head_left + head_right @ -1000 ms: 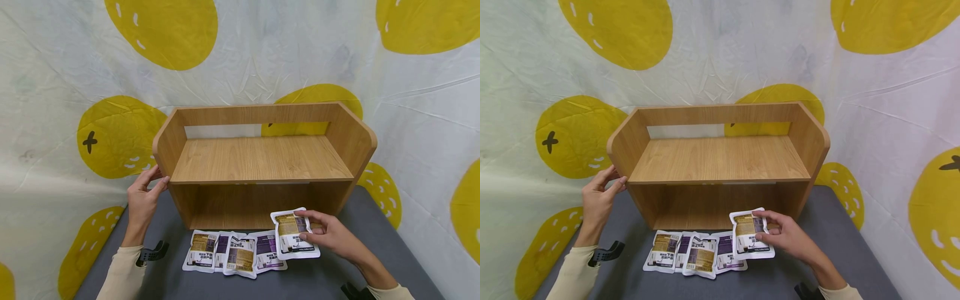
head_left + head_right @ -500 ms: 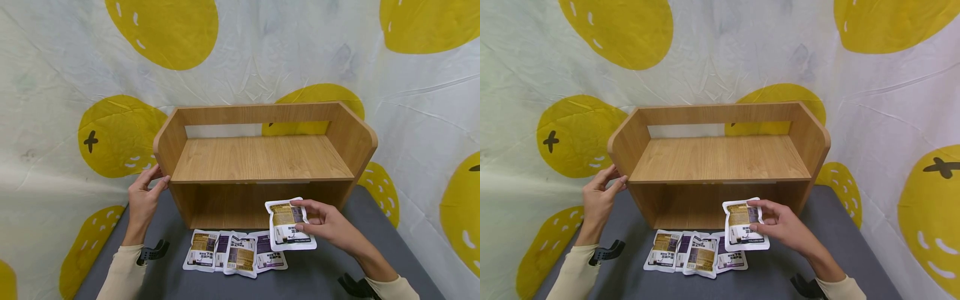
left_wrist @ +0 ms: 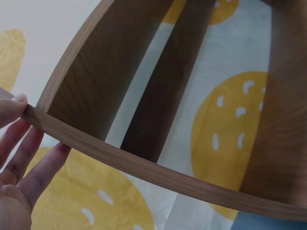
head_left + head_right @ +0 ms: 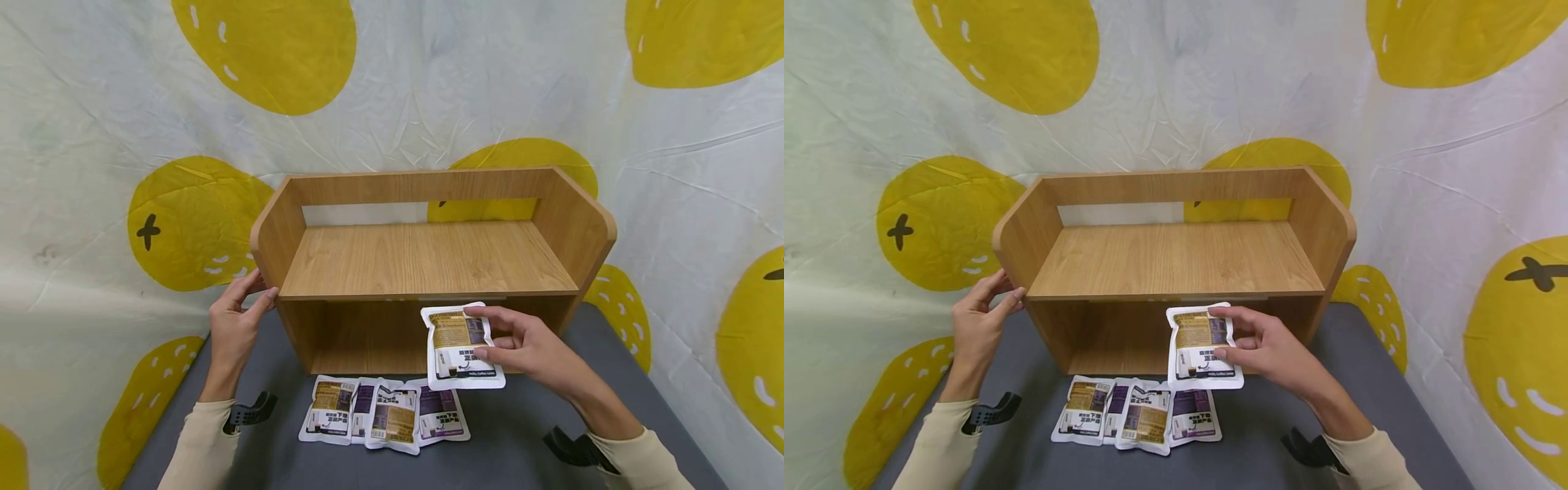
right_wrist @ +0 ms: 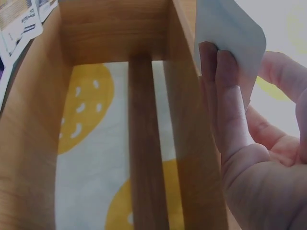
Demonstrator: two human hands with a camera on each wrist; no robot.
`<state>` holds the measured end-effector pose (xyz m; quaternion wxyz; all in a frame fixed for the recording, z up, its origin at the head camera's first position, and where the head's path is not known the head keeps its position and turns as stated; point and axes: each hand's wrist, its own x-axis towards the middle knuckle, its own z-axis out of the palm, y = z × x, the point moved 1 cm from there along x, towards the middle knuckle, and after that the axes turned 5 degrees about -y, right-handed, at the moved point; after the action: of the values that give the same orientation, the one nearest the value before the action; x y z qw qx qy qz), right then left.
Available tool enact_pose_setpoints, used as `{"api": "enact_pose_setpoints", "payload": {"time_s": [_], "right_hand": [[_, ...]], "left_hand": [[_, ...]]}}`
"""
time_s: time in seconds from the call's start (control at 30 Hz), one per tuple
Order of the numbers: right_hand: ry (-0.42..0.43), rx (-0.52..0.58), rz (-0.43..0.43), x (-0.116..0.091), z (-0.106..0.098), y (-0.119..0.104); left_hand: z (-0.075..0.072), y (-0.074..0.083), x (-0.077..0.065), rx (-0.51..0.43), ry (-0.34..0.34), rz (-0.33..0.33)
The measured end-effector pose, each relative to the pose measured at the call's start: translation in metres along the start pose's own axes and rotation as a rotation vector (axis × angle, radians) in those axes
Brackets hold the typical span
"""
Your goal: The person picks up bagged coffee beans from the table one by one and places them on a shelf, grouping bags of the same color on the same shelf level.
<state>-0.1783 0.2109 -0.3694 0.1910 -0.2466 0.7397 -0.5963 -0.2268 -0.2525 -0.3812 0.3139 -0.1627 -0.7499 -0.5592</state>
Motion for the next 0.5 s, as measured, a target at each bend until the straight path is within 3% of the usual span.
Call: {"api": "enact_pose_setpoints", "payload": {"time_s": [0.5], "right_hand": [[0.078,-0.052,0.013,0.034,-0.001,-0.029]], "left_hand": [[0.0,-0.001,-0.001,0.028,0.001,0.002]]}}
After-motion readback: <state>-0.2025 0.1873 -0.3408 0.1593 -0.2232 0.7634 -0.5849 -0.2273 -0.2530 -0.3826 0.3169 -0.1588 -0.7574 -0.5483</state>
